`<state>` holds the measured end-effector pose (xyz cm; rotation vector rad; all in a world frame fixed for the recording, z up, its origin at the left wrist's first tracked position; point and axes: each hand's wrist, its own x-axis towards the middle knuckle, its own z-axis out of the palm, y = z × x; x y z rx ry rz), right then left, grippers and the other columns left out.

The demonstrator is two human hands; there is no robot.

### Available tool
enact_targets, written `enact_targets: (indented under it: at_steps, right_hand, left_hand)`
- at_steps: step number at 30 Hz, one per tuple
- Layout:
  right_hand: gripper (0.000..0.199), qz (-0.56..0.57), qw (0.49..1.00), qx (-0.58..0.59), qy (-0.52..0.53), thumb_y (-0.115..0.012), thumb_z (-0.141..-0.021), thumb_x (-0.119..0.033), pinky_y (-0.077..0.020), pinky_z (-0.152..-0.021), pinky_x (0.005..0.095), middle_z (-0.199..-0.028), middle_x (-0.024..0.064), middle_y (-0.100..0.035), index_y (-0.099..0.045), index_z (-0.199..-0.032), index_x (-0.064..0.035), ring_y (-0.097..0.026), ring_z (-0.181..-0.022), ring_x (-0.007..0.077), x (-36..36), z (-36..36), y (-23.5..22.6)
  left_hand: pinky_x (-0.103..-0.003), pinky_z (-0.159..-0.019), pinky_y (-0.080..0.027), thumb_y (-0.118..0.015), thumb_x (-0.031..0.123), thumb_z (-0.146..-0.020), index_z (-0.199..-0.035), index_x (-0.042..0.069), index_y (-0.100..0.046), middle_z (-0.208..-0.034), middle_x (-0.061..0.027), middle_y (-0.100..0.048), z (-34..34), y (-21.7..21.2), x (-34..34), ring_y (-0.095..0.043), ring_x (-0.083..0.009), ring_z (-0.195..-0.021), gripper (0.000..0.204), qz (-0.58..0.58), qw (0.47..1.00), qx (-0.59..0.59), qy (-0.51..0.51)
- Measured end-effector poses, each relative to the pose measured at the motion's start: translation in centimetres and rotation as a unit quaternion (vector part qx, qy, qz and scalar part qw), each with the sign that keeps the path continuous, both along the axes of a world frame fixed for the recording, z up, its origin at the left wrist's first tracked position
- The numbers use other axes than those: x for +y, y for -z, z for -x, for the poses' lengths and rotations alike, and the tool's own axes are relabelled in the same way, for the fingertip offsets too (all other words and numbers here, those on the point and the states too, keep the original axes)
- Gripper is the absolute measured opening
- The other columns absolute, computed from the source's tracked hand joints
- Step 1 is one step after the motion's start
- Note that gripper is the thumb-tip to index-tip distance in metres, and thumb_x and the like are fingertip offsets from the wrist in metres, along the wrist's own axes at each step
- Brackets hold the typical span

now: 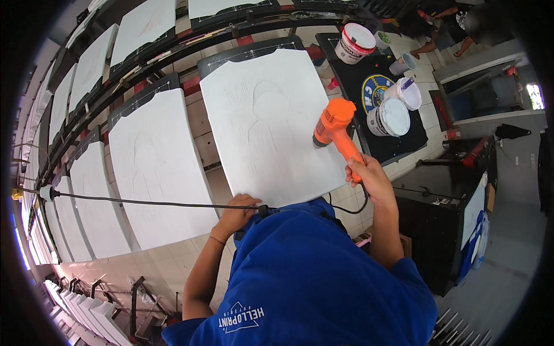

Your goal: The person uses an orange heat gun to apply heat to a white t-shirt laid flat on a workbench. They move the heat gun back and forth over the shirt's surface while occasionally touching the fabric with their left hand. The person then moves to a second t-shirt and repeats the heating process.

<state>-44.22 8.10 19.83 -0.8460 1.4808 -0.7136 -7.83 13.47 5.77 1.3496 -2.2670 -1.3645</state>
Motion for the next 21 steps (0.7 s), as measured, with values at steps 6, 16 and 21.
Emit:
enact_targets:
  at_steps: [6,16,21]
  right_hand:
    - [0.029,0.015,1.000,0.017,0.018,-0.060,-0.092,-0.029,-0.0439,-0.055,0.0232,-0.078,0.0027,-0.058,-0.056,-0.100,-0.0013,-0.057,-0.066,0.0101,-1.5,-1.3,0.1]
    - [0.028,-0.027,0.996,0.040,0.068,-0.061,-0.092,-0.027,-0.0455,-0.056,0.0238,-0.079,0.0031,-0.059,-0.057,-0.100,-0.0004,-0.059,-0.067,0.0113,1.4,-1.8,-1.8]
    - [0.028,-0.012,0.999,-0.016,0.048,-0.060,-0.093,-0.028,-0.0444,-0.054,0.0233,-0.078,0.0034,-0.059,-0.056,-0.099,-0.0014,-0.058,-0.065,0.0104,-1.6,-3.9,-0.5]
  left_hand:
    - [-0.046,-0.110,-0.033,-0.062,0.018,-0.087,-0.134,0.000,-0.049,-0.141,-0.0204,-0.043,1.5,3.5,-5.5,-0.039,-0.0393,-0.132,0.052,0.290,0.947,-0.093,-0.103]
    - [-0.045,-0.120,-0.013,-0.044,0.034,-0.099,-0.146,-0.006,-0.030,-0.155,-0.0199,-0.026,5.2,6.6,-17.2,-0.019,-0.0347,-0.146,0.063,0.300,0.927,-0.174,-0.143]
    - [-0.046,-0.119,-0.016,-0.047,0.032,-0.097,-0.145,-0.005,-0.032,-0.155,-0.0198,-0.027,5.7,6.6,-14.4,-0.020,-0.0347,-0.145,0.063,0.306,0.935,-0.159,-0.086]
